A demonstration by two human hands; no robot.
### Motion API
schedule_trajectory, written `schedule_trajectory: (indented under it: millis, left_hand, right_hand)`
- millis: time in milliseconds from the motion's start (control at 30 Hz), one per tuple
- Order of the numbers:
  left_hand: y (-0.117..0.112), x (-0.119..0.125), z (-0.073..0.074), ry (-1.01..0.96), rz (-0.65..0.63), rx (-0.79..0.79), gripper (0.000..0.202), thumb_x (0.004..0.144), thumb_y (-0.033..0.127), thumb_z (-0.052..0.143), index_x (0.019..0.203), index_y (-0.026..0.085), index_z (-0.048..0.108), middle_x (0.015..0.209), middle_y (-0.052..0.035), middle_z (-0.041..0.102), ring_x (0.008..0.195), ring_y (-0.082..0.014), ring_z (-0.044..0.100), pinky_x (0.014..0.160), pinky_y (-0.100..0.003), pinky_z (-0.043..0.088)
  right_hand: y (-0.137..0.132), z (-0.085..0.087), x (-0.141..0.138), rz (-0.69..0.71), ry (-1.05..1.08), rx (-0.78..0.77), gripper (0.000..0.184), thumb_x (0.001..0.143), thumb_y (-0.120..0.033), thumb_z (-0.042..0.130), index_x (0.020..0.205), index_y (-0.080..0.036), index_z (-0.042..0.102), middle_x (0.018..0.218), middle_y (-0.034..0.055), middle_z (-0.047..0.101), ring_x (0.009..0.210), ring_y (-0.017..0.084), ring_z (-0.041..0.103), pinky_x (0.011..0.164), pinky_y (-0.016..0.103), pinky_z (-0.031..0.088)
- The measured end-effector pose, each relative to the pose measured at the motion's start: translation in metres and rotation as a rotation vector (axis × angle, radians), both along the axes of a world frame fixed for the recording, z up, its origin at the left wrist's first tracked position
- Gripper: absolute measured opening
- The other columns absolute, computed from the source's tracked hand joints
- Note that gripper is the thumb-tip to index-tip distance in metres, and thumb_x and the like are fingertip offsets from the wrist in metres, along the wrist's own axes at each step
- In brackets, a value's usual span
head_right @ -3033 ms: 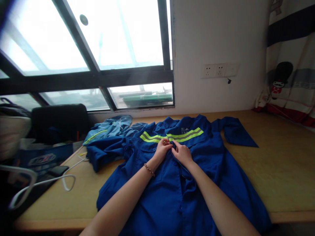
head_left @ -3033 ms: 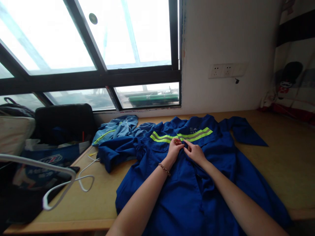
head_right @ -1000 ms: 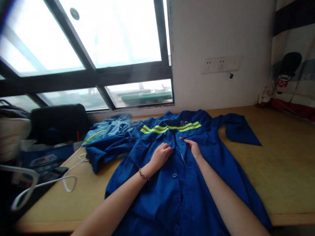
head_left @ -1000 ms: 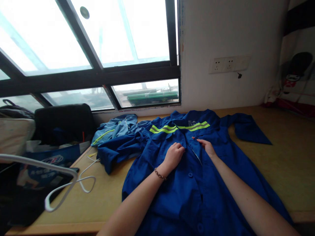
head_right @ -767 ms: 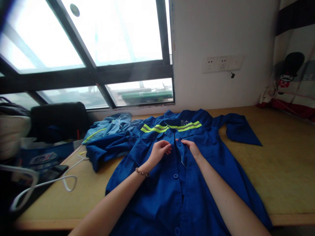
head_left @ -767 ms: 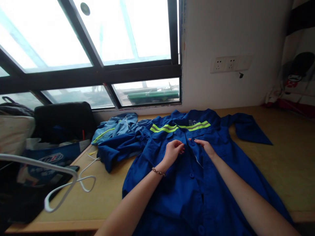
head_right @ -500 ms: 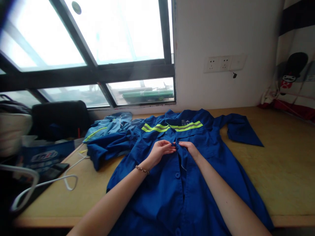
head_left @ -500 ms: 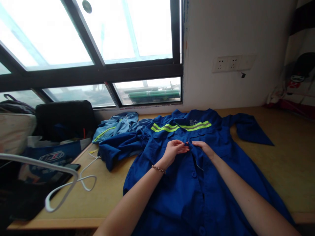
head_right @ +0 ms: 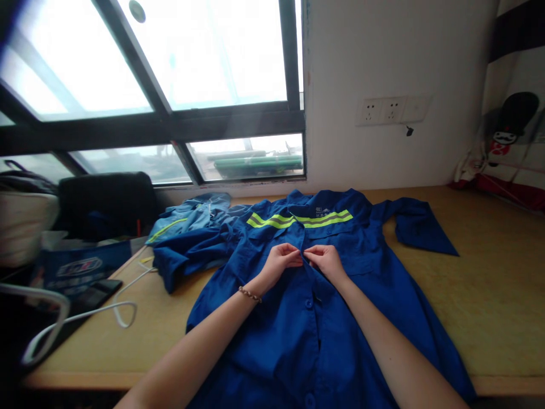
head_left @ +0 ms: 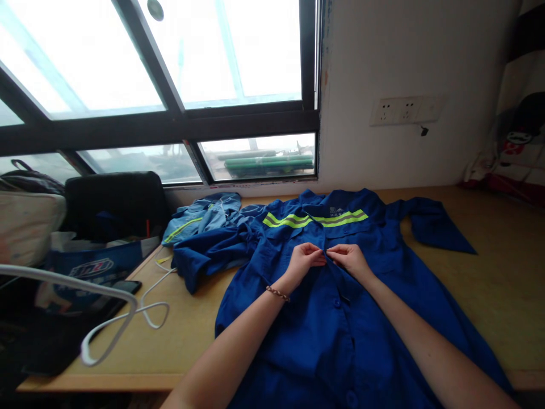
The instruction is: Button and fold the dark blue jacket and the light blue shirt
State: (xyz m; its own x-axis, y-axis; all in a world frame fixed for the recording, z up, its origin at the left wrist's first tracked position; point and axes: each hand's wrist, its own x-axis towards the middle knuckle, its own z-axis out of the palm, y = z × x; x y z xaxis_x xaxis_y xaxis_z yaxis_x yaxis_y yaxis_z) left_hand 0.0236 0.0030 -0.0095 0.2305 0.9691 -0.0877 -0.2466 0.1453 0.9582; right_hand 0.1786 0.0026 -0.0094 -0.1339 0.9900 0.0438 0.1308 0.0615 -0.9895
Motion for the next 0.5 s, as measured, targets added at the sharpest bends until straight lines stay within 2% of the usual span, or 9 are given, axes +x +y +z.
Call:
schedule_trajectory:
  millis: [133,233,300,500]
  left_hand:
    - [-0.001,0.005,-0.006,0.067,0.007,0.003,0.029,0.063,0.036,0.068,0.072,0.013,0.054,0.062,-0.0019,0.061,0.058,-0.0132,0.060,0.059,-0.026,0.051]
    - [-0.002,0.008,-0.010,0.096,0.058,0.000,0.029,0.058,0.032,0.072,0.071,0.014,0.052,0.059,0.0009,0.058,0.055,-0.0113,0.057,0.053,-0.023,0.050]
    - [-0.003,0.008,-0.011,0.057,0.071,-0.019,0.028,0.060,0.030,0.070,0.070,0.014,0.051,0.057,0.0015,0.056,0.053,-0.0105,0.056,0.052,-0.022,0.049]
    - [-0.001,0.005,-0.012,-0.089,0.113,-0.111,0.022,0.062,0.019,0.066,0.073,0.014,0.048,0.056,0.0027,0.052,0.051,-0.0095,0.055,0.053,-0.024,0.049]
  right_hand:
    - [-0.007,-0.003,-0.006,-0.151,-0.394,0.274,0.017,0.067,-0.034,0.058,0.062,-0.018,0.056,0.045,-0.0030,0.052,0.043,0.011,0.047,0.046,0.023,0.031]
    - [-0.013,-0.005,-0.011,-0.204,-0.607,0.379,0.011,0.069,-0.029,0.057,0.064,-0.020,0.052,0.047,-0.0041,0.051,0.046,0.012,0.049,0.048,0.022,0.030]
    - [-0.014,-0.005,-0.013,-0.207,-0.634,0.378,0.009,0.070,-0.028,0.055,0.067,-0.021,0.051,0.047,-0.0045,0.050,0.046,0.012,0.049,0.048,0.022,0.030]
    - [-0.013,-0.003,-0.013,-0.138,-0.521,0.328,0.017,0.071,-0.032,0.055,0.082,-0.021,0.050,0.044,-0.0077,0.047,0.043,0.011,0.048,0.048,0.021,0.031]
